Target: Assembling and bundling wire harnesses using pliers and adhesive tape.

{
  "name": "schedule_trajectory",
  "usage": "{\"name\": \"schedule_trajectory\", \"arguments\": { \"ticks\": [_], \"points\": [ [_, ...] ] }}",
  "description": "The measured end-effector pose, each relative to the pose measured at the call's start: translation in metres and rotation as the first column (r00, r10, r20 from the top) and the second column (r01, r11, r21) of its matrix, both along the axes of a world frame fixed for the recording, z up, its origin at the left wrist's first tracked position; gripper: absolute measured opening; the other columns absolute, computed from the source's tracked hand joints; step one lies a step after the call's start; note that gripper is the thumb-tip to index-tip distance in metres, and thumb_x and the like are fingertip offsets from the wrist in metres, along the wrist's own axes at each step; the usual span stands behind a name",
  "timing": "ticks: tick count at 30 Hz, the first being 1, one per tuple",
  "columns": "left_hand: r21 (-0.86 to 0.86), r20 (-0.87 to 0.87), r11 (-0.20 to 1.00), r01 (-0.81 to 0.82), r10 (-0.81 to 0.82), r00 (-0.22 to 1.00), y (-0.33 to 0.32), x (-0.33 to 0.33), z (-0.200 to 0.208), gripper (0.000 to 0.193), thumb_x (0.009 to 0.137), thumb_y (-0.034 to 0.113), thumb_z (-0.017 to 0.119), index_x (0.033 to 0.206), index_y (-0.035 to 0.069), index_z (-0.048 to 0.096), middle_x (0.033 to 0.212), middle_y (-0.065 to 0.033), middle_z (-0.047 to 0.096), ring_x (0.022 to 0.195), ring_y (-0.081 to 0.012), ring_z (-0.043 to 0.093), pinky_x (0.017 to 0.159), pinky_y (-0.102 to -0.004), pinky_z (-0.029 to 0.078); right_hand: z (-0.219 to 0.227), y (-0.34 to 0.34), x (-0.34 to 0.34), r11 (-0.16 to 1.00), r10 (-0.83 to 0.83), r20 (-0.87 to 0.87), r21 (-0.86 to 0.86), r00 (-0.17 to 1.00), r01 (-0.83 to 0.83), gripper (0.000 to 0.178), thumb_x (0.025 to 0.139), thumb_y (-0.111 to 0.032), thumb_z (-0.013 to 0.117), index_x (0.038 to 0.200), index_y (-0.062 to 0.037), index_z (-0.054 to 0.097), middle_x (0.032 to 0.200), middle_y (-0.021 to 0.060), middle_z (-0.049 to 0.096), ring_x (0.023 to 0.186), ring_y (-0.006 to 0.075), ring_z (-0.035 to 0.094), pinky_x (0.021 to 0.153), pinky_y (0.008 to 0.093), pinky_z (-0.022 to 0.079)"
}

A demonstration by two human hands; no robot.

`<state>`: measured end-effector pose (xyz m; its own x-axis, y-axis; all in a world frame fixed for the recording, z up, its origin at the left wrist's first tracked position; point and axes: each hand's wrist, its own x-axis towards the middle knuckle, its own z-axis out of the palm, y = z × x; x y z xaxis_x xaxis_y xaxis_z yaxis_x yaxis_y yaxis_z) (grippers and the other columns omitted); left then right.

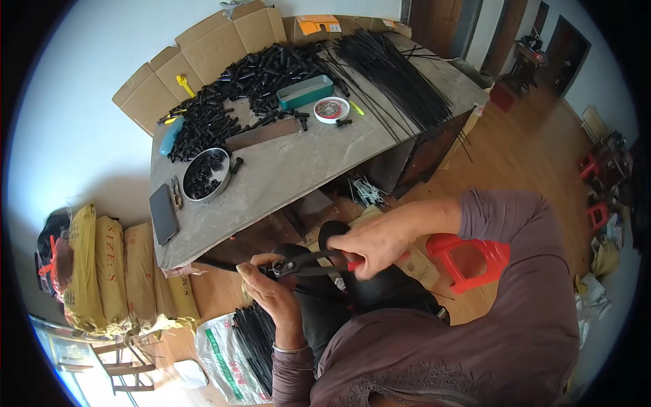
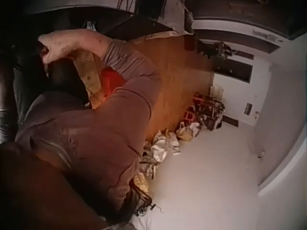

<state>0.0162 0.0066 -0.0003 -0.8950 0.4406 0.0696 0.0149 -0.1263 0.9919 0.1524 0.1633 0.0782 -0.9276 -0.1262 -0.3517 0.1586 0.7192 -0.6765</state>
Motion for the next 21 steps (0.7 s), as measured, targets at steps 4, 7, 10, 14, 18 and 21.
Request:
{"name": "schedule_trajectory", "arguments": {
  "ticks": [4,7,10,14,18,21],
  "points": [
    [0.052,0.133,0.997,0.055,-0.062,0.989,-0.002,-0.006,0.000,0.062,0.097,0.059,0.030,0.075,0.006,0.054,0.053,0.0014,0.040,0.040,-0.0064,0.034,0.037,-0.0197,0.022,-0.009,0.002,0.003,0.993,-0.107,-0.365,-0.001,0.925,0.114,0.026,0.088,-0.021,0.060,0.100,0.0011,0.054,0.085,0.0157,0.064,0.077,0.0302,0.064,0.071,0.0381,0.050],
    [0.025,0.006,1.000,-0.006,0.006,1.000,0.000,-0.005,0.001,0.062,0.098,0.058,0.030,0.074,0.006,0.055,0.054,0.0000,0.045,0.040,-0.0073,0.036,0.037,-0.0199,0.023,-0.009,-0.009,0.013,0.744,-0.264,0.272,-0.554,0.925,0.375,0.034,0.088,-0.032,0.065,0.089,0.0005,0.057,0.070,0.0081,0.063,0.054,0.0163,0.062,0.051,0.0296,0.049],
    [0.024,-0.135,0.999,0.038,-0.035,0.990,-0.002,-0.006,-0.010,0.062,0.098,0.058,0.030,0.073,0.006,0.056,0.056,-0.0009,0.048,0.041,-0.0080,0.038,0.037,-0.0200,0.024,-0.017,-0.008,0.016,0.569,-0.112,0.446,-0.704,0.888,0.425,0.037,0.083,-0.034,0.070,0.091,-0.0009,0.057,0.065,0.0063,0.060,0.049,0.0144,0.059,0.041,0.0266,0.045],
    [-0.011,0.009,0.999,0.042,-0.042,0.999,-0.007,0.000,-0.004,0.062,0.098,0.057,0.031,0.072,0.006,0.055,0.055,-0.0006,0.047,0.039,-0.0078,0.037,0.037,-0.0204,0.025,0.001,0.003,0.005,0.969,0.000,0.238,-0.239,0.971,0.058,0.039,0.083,-0.027,0.069,0.104,0.0007,0.052,0.084,0.0122,0.063,0.064,0.0187,0.064,0.052,0.0330,0.048],
    [0.028,0.142,0.997,0.072,-0.075,0.987,-0.014,-0.003,0.001,0.059,0.099,0.054,0.032,0.074,0.006,0.056,0.056,-0.0003,0.048,0.038,-0.0088,0.037,0.035,-0.0217,0.027,-0.017,0.012,0.000,0.999,0.040,-0.430,-0.002,0.902,-0.045,0.028,0.090,-0.022,0.062,0.106,0.0004,0.054,0.084,0.0120,0.063,0.063,0.0194,0.062,0.054,0.0328,0.048],
    [-0.064,-0.094,0.996,0.059,-0.065,0.993,-0.013,-0.013,-0.026,0.047,0.100,0.041,0.037,0.081,0.003,0.057,0.063,-0.0028,0.053,0.043,-0.0120,0.044,0.037,-0.0242,0.033,-0.008,-0.001,0.008,0.646,-0.138,0.425,-0.646,0.895,0.407,0.023,0.089,-0.021,0.063,0.091,0.0006,0.055,0.065,0.0073,0.060,0.049,0.0122,0.057,0.044,0.0266,0.046]
  ]
}}
